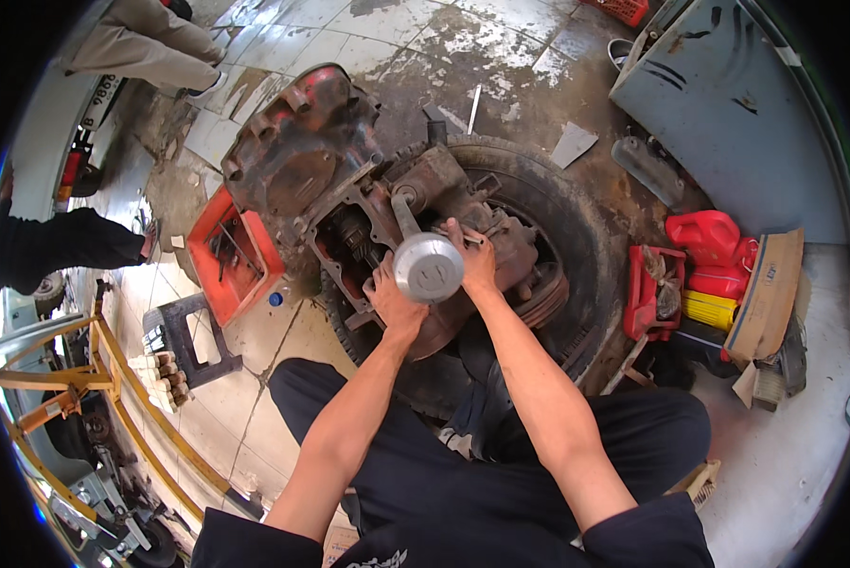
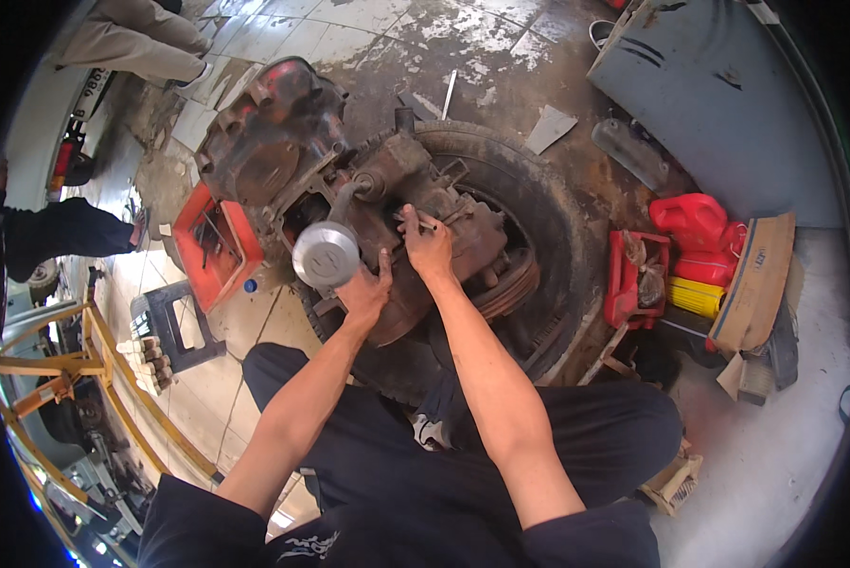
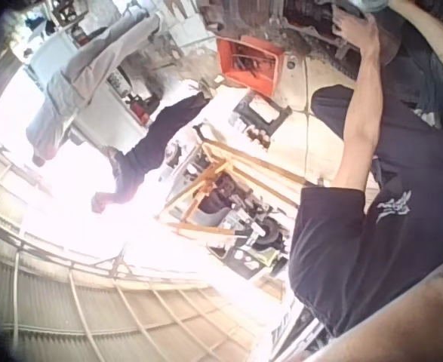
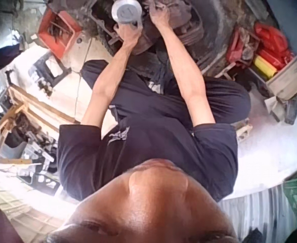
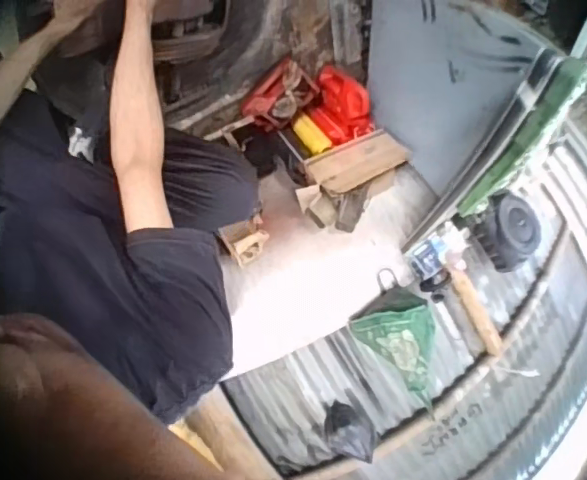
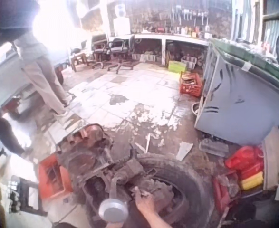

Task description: The person sits on the floor and uses a metal tool to scrape and clean the surface of a rusty mechanical component, likely a tractor engine or transmission, resting on a tire. The person repeatedly scrapes different sections of the metal casing to remove rust and debris.

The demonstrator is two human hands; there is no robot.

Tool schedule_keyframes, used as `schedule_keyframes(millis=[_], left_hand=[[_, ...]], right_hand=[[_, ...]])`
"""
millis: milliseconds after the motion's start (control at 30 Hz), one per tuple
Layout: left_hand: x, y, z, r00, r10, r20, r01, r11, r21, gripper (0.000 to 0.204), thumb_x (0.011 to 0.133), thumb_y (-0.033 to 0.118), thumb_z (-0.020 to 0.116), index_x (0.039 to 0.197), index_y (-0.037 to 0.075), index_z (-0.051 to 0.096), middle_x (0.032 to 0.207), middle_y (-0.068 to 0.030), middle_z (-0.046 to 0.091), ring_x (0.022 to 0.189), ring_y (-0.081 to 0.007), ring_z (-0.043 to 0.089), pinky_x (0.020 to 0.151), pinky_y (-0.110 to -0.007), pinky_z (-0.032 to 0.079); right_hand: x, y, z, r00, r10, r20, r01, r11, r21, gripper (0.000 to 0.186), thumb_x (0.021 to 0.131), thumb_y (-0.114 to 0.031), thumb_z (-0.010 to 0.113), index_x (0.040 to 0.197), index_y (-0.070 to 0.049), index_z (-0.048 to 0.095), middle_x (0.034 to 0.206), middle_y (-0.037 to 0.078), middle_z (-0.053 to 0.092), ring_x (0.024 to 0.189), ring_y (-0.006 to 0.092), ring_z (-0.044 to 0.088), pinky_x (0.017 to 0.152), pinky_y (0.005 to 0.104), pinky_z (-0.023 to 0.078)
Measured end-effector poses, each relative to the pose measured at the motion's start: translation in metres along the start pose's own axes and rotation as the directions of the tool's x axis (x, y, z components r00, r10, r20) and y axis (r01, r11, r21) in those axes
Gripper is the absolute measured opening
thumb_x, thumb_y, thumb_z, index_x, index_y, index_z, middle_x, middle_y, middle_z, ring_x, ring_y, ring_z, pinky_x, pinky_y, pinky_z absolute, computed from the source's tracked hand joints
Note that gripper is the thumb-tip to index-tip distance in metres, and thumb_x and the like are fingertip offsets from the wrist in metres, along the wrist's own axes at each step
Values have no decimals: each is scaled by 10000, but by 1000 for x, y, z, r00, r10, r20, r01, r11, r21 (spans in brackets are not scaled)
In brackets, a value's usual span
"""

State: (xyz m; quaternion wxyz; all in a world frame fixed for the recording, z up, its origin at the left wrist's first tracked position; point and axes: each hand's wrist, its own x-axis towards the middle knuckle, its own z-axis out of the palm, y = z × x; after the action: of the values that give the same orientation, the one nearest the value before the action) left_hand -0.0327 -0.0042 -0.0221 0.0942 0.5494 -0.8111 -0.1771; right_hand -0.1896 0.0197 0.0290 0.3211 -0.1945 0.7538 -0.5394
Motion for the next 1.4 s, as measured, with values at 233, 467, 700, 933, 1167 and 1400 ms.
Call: schedule_keyframes(millis=[233,467,700,933,1167,1400], left_hand=[[-2,15,-29,979,105,-174,-107,994,1,608,968,477,582,1297,-33,547,1154,-244,658,1154,-389,581,993,-535,377],[13,28,-31,965,105,-239,-108,994,1,414,1027,405,492,990,5,589,964,-226,653,1016,-402,592,896,-550,395],[19,23,-24,989,-26,-147,38,996,79,415,1047,386,441,994,4,595,970,-225,644,1008,-396,581,876,-525,393],[20,24,-23,994,-24,-108,38,992,122,432,1042,382,444,1036,-18,608,959,-231,641,970,-404,587,866,-517,406],[22,25,-29,993,-105,-58,108,993,53,520,1037,436,436,1042,-53,614,950,-259,640,958,-423,586,862,-513,419],[23,22,-25,995,-61,-80,65,997,46,548,1038,432,429,1095,-81,613,946,-267,639,971,-429,583,862,-504,425]], right_hand=[[1,14,11,969,-233,85,235,972,-20,258,921,-218,712,988,29,740,895,194,755,917,345,743,792,400,572],[9,41,0,937,-308,165,325,942,-86,220,887,-185,710,971,16,736,901,247,723,888,420,710,778,416,570],[-4,31,2,914,-401,61,396,915,80,200,891,-155,665,893,41,706,888,238,723,815,409,710,729,408,570],[-8,45,-2,814,-545,201,581,777,-242,240,868,-161,649,1031,12,681,888,192,674,874,390,657,765,487,561],[-16,29,5,851,-444,281,517,804,-294,189,893,-119,616,1005,22,669,935,213,660,915,395,642,800,480,549],[-26,38,8,876,-363,317,464,813,-352,260,895,-130,629,1093,34,660,984,231,653,957,422,635,822,493,544]])
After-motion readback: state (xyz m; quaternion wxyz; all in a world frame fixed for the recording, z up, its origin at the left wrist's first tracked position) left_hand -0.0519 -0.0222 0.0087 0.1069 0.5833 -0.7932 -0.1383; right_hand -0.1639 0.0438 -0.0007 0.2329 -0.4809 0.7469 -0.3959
